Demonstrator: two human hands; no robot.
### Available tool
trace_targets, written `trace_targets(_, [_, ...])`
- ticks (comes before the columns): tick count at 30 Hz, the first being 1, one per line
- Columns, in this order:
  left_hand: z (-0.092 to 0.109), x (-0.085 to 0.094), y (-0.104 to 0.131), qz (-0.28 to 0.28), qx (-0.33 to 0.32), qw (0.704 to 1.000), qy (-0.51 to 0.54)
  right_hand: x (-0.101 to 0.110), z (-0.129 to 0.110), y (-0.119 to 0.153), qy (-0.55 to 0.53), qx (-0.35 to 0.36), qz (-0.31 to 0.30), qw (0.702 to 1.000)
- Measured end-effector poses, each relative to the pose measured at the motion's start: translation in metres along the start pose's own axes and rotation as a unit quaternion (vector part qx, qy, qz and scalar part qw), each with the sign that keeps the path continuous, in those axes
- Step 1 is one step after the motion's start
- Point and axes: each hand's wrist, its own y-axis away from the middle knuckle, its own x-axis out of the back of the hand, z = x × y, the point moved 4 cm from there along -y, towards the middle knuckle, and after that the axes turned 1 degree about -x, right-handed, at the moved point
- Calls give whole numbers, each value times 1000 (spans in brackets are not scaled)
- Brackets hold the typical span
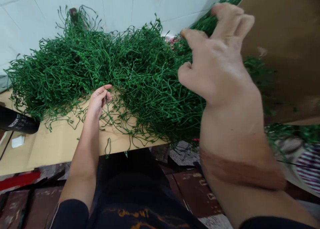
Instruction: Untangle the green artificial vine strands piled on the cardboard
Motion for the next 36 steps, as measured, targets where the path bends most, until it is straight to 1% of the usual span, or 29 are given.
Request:
trace_targets(3, [20, -2, 2, -5, -8, 1000, 7, 7, -20, 0, -7, 15, -20, 1000])
trace_targets(5, [36, -6, 3, 8, -18, 1000, 21, 3, -36, 1, -31, 38, -36, 998])
trace_targets(6, [45, -9, 3, 18, -25, 999, 34, -2, -46, 4, -66, 60, -43, 995])
trace_targets(8, [62, -18, 2, 31, -41, 996, 78, -19, -71, 13, -180, 110, -61, 976])
trace_targets(10, [79, -29, 2, 32, -53, 989, 134, -44, -97, 25, -298, 139, -104, 939])
trace_targets(11, [87, -34, 2, 30, -58, 987, 150, -58, -107, 30, -336, 140, -127, 922])
trace_targets(13, [105, -40, 3, 20, -69, 983, 166, -83, -120, 39, -386, 116, -182, 897])
trace_targets(15, [123, -39, 5, 7, -97, 981, 167, -98, -121, 43, -415, 74, -235, 876])
trace_targets(16, [132, -36, 6, -1, -112, 979, 168, -101, -118, 43, -427, 56, -248, 867])
trace_targets(18, [145, -26, 9, 0, -133, 979, 154, -98, -109, 40, -457, 35, -243, 855])
trace_targets(20, [153, -12, 11, 32, -131, 981, 137, -92, -102, 36, -484, 34, -231, 843])
trace_targets(21, [155, -5, 12, 56, -127, 981, 136, -91, -100, 35, -494, 36, -241, 834])
trace_targets(23, [158, 8, 16, 99, -126, 974, 158, -92, -100, 37, -506, 44, -289, 812])
trace_targets(25, [164, 20, 19, 110, -137, 965, 195, -96, -101, 41, -503, 58, -340, 792])
trace_targets(26, [168, 26, 21, 110, -147, 961, 207, -98, -100, 43, -495, 64, -359, 789])
trace_targets(28, [178, 38, 25, 114, -166, 957, 208, -100, -96, 45, -474, 61, -370, 796])
trace_targets(31, [189, 58, 36, 149, -176, 959, 164, -96, -85, 42, -470, 39, -337, 815])
trace_targets(33, [193, 68, 44, 172, -179, 959, 136, -91, -79, 40, -475, 33, -315, 821])
trace_targets(36, [194, 79, 51, 214, -190, 952, 104, -89, -75, 39, -480, 29, -310, 820])
